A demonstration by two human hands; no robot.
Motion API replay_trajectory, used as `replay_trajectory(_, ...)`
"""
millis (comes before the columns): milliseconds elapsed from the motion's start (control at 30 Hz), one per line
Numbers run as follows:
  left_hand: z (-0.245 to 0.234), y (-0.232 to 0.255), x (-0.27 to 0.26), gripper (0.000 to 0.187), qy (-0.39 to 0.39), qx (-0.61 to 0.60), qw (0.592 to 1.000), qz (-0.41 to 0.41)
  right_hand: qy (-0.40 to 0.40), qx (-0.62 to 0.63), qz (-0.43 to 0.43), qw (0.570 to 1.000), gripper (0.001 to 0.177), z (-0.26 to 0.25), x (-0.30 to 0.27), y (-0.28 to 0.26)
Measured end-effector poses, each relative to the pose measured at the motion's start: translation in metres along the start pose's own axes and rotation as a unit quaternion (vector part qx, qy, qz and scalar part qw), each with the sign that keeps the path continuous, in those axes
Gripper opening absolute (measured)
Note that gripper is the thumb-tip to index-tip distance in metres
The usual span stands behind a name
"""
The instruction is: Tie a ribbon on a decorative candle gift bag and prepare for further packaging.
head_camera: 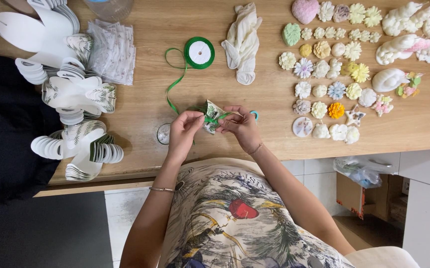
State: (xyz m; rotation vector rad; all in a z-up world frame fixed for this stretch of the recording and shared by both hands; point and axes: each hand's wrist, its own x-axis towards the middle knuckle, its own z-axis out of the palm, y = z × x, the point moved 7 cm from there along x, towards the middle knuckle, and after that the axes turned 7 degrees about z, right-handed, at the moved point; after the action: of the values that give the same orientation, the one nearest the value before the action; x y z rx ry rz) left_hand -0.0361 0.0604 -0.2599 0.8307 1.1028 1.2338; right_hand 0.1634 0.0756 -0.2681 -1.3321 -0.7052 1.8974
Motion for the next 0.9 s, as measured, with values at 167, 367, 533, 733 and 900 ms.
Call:
replay_trajectory(167, 0.015, 0.034, 0.012, 0.012, -0.025, 0.155, 0.982, 0.104, -0.006, -0.016, 0.013, 1.0, 0.05, 0.008, -0.006, -0.006)
replay_trajectory(367, 0.031, 0.056, 0.021, 0.01, -0.079, 0.197, 0.967, 0.141, -0.006, -0.018, 0.02, 1.0, 0.053, 0.011, -0.009, -0.008)
replay_trajectory(533, 0.032, 0.055, 0.022, 0.01, -0.076, 0.218, 0.964, 0.134, 0.009, -0.035, 0.02, 0.999, 0.057, 0.01, -0.009, -0.006)
replay_trajectory(733, 0.029, 0.054, 0.023, 0.016, -0.055, 0.213, 0.966, 0.139, -0.001, -0.032, 0.007, 0.999, 0.063, 0.015, -0.011, -0.011)
replay_trajectory(900, 0.007, 0.062, 0.008, 0.034, -0.001, 0.185, 0.972, 0.144, 0.012, -0.137, 0.045, 0.989, 0.065, 0.006, -0.036, -0.039)
